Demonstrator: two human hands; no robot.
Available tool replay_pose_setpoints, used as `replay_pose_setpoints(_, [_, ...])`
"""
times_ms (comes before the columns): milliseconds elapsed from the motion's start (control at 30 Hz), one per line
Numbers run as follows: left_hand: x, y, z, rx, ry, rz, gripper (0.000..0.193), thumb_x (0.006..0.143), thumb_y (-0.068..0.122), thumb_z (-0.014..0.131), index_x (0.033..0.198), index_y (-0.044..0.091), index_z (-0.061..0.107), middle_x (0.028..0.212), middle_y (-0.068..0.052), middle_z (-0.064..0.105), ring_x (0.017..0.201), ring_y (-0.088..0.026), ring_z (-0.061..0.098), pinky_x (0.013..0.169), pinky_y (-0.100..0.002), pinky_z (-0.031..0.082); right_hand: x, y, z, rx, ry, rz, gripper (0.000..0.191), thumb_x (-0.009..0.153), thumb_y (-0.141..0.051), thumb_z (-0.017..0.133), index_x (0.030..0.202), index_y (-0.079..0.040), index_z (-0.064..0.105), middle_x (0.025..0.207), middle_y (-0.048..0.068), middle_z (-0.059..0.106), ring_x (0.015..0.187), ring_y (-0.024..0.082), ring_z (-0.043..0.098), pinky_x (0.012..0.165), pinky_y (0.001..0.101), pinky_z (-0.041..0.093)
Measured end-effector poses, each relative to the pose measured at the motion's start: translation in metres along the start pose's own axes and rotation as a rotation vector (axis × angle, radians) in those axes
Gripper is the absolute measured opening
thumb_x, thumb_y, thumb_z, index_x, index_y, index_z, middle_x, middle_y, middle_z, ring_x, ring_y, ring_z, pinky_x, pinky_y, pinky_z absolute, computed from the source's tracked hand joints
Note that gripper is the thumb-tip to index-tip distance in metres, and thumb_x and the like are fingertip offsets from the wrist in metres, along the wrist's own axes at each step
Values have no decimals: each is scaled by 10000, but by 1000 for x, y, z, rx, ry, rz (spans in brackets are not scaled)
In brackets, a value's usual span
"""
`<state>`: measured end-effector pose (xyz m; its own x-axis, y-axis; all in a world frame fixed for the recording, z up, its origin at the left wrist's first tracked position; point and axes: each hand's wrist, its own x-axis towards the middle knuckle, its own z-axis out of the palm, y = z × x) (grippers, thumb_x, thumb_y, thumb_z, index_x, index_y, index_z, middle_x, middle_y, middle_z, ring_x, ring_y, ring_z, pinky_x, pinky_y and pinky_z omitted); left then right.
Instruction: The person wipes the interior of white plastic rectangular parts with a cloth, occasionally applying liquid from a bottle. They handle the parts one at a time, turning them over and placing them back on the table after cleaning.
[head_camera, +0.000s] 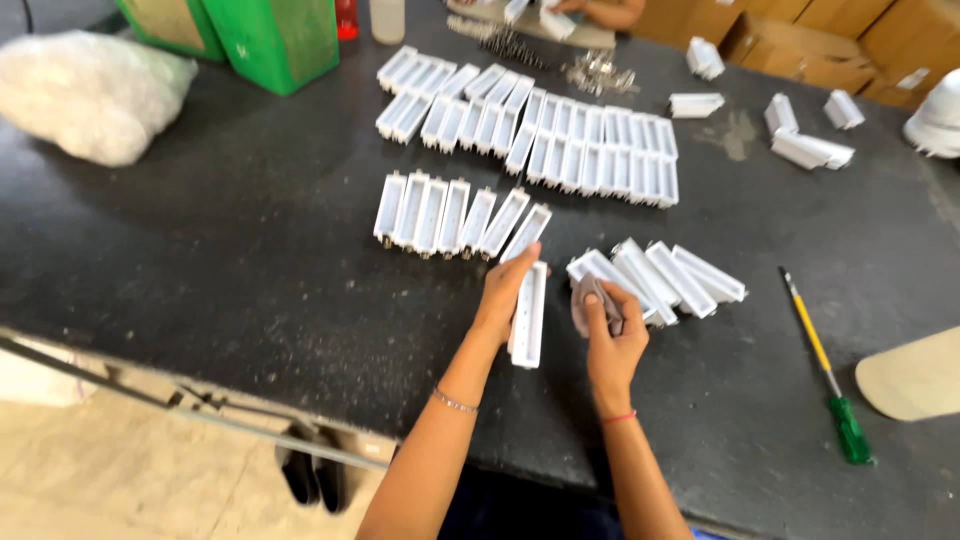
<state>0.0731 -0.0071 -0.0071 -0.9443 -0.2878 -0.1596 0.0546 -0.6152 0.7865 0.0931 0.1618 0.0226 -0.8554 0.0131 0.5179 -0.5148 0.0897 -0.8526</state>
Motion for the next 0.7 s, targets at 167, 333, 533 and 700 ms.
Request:
replay_pose_setpoints(167, [-4, 5, 1, 66, -23, 3, 697, 854, 736, 533, 849, 64, 720, 732, -36, 717, 628, -72, 646, 566, -214, 505, -7, 2, -2, -20, -13, 22, 249, 995, -137, 699, 1207, -8, 681, 1113, 27, 693, 1035, 91, 621, 922, 250, 508])
replay_pose_setpoints(333, [-3, 1, -1, 88, -91, -10, 699, 902, 720, 510, 823, 50, 693, 640, -39, 620, 541, -110, 587, 484, -245, 469, -5, -17, 4, -2, -39, 45, 233, 1005, -116, 685, 1220, -25, 673, 1136, 25, 672, 1042, 91, 614, 909, 252, 505])
replay_pose_setpoints(533, [-5, 2, -1, 46, -173, 47, 520, 989, 569, 618, 887, 64, 686, 724, 18, 589, 616, -75, 544, 544, -232, 443, 1, -61, 10, -248, -149, -338, 225, 1006, -1, 650, 1228, -33, 677, 1244, 99, 632, 1138, 216, 634, 968, 306, 519])
replay_pose_setpoints(700, [-11, 8, 6, 40, -190, 99, 356, 948, 458, 605, 964, 119, 712, 828, 40, 649, 754, -34, 578, 684, -208, 485, 11, -80, 28, -400, -316, -451, 263, 934, 59, 669, 1165, -55, 723, 1169, 98, 676, 1066, 283, 653, 910, 362, 528])
